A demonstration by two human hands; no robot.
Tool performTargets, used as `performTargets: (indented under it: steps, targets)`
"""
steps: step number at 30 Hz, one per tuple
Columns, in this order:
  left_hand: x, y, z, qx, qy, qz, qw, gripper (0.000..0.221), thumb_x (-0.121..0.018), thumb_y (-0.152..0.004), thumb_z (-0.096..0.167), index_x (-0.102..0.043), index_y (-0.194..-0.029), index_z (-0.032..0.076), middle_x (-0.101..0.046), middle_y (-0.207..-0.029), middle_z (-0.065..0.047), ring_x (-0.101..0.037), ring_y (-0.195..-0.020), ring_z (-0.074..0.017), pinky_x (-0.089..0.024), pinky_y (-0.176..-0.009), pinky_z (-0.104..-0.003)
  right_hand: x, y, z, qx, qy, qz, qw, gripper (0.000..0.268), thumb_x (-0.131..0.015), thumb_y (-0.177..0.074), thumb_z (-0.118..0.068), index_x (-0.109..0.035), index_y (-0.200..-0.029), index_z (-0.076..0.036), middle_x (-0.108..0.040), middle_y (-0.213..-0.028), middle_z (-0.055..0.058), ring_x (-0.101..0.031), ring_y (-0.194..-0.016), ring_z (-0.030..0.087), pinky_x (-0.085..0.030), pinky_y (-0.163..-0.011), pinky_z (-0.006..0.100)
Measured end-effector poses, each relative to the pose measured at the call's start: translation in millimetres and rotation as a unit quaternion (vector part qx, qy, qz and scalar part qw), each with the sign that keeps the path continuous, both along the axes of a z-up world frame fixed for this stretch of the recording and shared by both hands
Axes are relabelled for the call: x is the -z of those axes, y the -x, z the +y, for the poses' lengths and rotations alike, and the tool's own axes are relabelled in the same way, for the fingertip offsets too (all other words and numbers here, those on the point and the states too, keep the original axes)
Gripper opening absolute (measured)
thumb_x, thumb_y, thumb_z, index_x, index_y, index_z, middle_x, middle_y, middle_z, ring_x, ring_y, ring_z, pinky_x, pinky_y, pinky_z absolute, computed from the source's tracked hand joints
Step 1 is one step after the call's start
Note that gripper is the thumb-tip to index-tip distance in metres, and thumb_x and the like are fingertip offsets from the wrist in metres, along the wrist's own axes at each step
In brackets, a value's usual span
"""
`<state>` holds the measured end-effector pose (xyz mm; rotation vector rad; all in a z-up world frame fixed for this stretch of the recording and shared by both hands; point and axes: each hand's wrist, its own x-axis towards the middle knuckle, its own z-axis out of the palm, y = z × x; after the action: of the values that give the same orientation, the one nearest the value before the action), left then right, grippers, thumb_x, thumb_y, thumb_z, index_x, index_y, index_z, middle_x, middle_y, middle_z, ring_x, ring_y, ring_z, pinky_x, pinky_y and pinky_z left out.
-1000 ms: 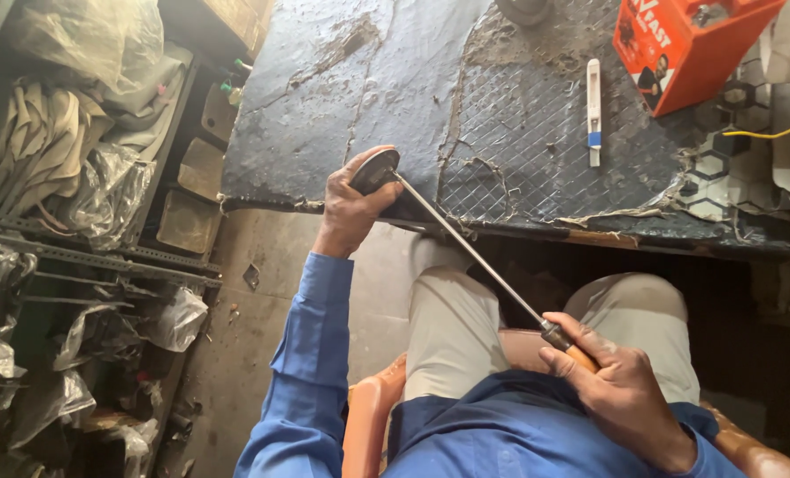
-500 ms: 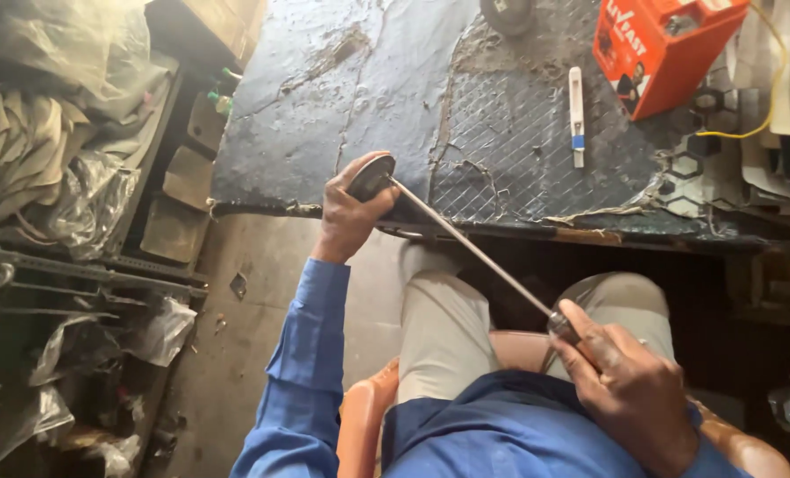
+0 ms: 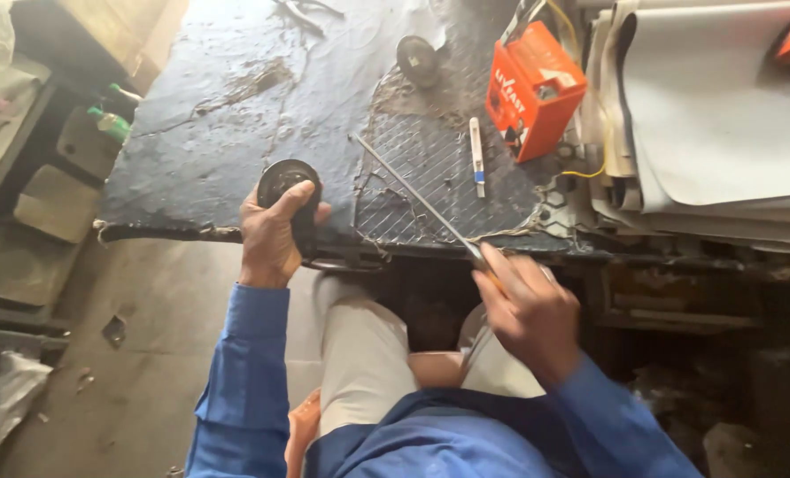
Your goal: The recorder is repairing a circular motorcycle component, likely an electrical horn or motor part, using a screwdriver, a file, and pliers.
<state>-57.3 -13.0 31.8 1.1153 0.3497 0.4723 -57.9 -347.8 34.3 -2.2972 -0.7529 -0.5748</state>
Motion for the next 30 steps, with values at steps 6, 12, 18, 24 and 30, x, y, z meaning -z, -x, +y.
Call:
performTargets:
  steps: [6,12,18,24,30]
  targets:
    - [-23.5,17.0,-22.6,0.101,0.140,0.036,0.984,0.021,-0.071,-0.090,0.012,-0.065,-0.108,0.002,-0.071,-0.098,-0.011,-0.073,-0.091,-0.0233,-0.065,-0.075,-0.042,11.1,-75.4,63.3,-0.032,0.104,-0.092,0.990,0.030,-0.076,-0.093,-0.025,-0.071,-0.122,-0.017,-0.067,-0.089,0.005,-0.068,-0.086,0.027,-0.055,-0.074,0.043]
    - [-28.6,35.2,-30.9,0.141,0.002,0.081,0.987,0.037,-0.074,-0.082,0.001,-0.063,-0.117,0.005,-0.069,-0.100,-0.006,-0.069,-0.083,-0.0178,-0.062,-0.067,-0.036,-7.6,-54.4,82.7,-0.127,-0.045,-0.060,0.989,0.046,-0.078,-0.089,-0.022,-0.064,-0.131,-0.009,-0.069,-0.118,0.012,-0.068,-0.108,0.028,-0.057,-0.083,0.044]
    - [-66.7,18.9,-84.1,0.256,-0.124,0.110,0.952,0.051,-0.078,-0.081,0.002,-0.062,-0.130,0.000,-0.070,-0.107,-0.007,-0.068,-0.087,-0.0112,-0.060,-0.068,-0.027,19.0,-70.1,66.1,-0.314,-0.337,0.437,0.773,0.058,-0.075,-0.092,-0.014,-0.051,-0.144,-0.006,-0.070,-0.117,0.014,-0.071,-0.089,0.017,-0.060,-0.067,0.032]
    - [-47.4,-0.7,-124.6,0.108,-0.020,-0.085,0.990,0.041,-0.075,-0.088,0.010,-0.061,-0.124,-0.003,-0.074,-0.112,-0.008,-0.075,-0.096,-0.0108,-0.065,-0.083,-0.025,23.8,-84.0,30.8,-0.232,-0.516,0.472,0.676,0.040,-0.071,-0.096,-0.014,-0.052,-0.127,0.001,-0.071,-0.102,0.013,-0.075,-0.085,0.020,-0.064,-0.068,0.034]
    - [-32.3,-27.5,-147.6,0.070,-0.159,0.020,0.985,0.019,-0.075,-0.093,0.013,-0.074,-0.103,-0.003,-0.073,-0.082,-0.009,-0.066,-0.064,-0.0127,-0.056,-0.057,-0.026,30.1,-88.4,15.6,-0.211,-0.530,0.437,0.695,0.037,-0.070,-0.097,-0.015,-0.051,-0.123,0.001,-0.072,-0.100,0.011,-0.074,-0.082,0.018,-0.066,-0.070,0.035]
